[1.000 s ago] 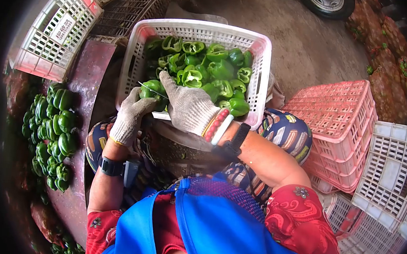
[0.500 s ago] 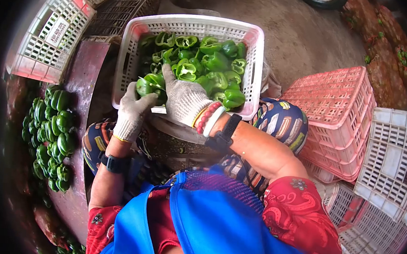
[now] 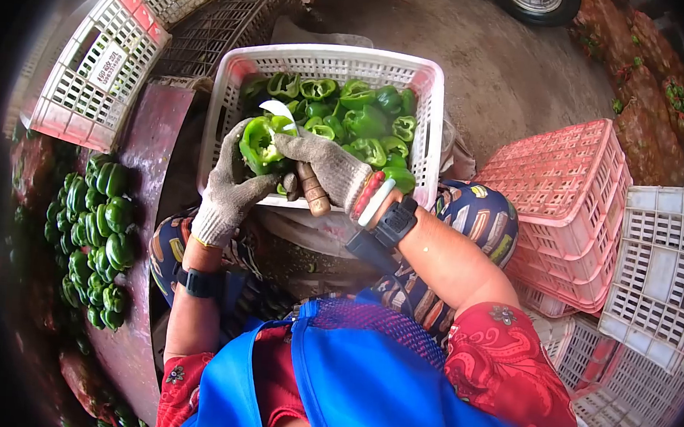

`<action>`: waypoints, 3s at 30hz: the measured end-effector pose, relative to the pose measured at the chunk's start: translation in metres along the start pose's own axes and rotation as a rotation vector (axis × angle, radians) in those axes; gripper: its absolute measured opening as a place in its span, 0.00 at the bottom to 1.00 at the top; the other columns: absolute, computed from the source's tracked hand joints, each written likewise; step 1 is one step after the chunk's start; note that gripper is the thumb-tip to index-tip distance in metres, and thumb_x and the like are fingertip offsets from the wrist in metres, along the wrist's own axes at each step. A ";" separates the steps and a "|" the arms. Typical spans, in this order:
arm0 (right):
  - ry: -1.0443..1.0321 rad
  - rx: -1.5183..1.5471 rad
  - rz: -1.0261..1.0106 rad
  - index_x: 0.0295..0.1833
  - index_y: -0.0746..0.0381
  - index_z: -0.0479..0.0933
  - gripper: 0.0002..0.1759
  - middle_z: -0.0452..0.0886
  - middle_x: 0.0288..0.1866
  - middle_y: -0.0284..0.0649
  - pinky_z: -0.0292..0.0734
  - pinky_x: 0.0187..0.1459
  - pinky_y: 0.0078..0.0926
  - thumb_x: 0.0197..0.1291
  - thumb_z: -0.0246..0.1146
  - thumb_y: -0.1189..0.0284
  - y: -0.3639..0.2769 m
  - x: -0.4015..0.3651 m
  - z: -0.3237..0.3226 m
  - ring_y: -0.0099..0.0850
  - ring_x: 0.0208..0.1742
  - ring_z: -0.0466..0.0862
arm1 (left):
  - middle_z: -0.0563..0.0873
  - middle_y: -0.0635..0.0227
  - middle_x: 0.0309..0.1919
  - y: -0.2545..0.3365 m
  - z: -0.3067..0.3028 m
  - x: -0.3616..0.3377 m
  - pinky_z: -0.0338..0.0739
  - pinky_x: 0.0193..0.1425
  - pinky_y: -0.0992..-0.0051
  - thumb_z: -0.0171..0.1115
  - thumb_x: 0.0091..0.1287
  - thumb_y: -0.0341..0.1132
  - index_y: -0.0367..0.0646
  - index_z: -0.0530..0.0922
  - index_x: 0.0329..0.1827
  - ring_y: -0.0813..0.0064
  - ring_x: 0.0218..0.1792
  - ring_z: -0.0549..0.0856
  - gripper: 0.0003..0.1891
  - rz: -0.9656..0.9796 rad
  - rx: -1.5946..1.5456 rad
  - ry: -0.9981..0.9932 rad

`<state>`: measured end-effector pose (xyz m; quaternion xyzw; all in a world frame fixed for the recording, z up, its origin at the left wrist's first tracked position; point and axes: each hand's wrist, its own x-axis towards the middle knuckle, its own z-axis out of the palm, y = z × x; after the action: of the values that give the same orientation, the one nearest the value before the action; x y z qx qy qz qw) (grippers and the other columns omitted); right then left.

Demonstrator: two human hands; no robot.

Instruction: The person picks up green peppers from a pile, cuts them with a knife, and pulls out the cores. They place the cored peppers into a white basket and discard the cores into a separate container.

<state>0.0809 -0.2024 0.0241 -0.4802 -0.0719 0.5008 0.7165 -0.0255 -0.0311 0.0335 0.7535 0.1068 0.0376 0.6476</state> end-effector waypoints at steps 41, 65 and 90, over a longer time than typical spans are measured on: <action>0.415 -0.217 -0.046 0.59 0.66 0.74 0.19 0.84 0.29 0.44 0.68 0.08 0.34 0.70 0.65 0.66 -0.001 0.014 0.026 0.33 0.12 0.79 | 0.81 0.72 0.50 -0.055 -0.008 0.036 0.75 0.30 0.83 0.55 0.82 0.33 0.47 0.79 0.63 0.83 0.37 0.81 0.12 -0.271 -0.494 0.184; 0.201 -0.581 -0.276 0.56 0.58 0.79 0.20 0.86 0.36 0.40 0.82 0.39 0.34 0.62 0.78 0.66 0.021 0.022 0.010 0.30 0.33 0.87 | 0.88 0.71 0.49 -0.055 0.010 0.036 0.85 0.48 0.73 0.64 0.79 0.52 0.45 0.78 0.68 0.75 0.49 0.89 0.24 -0.489 -0.536 0.205; 0.381 -0.402 0.128 0.48 0.55 0.78 0.30 0.74 0.17 0.36 0.67 0.09 0.32 0.74 0.60 0.37 -0.010 0.008 0.015 0.31 0.10 0.74 | 0.85 0.74 0.40 -0.019 0.009 0.028 0.78 0.39 0.82 0.63 0.80 0.38 0.39 0.81 0.59 0.86 0.29 0.80 0.13 -0.323 -0.266 -0.044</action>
<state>0.0827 -0.1878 0.0369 -0.7017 -0.0033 0.4212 0.5746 0.0012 -0.0311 0.0115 0.6352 0.2063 -0.0696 0.7411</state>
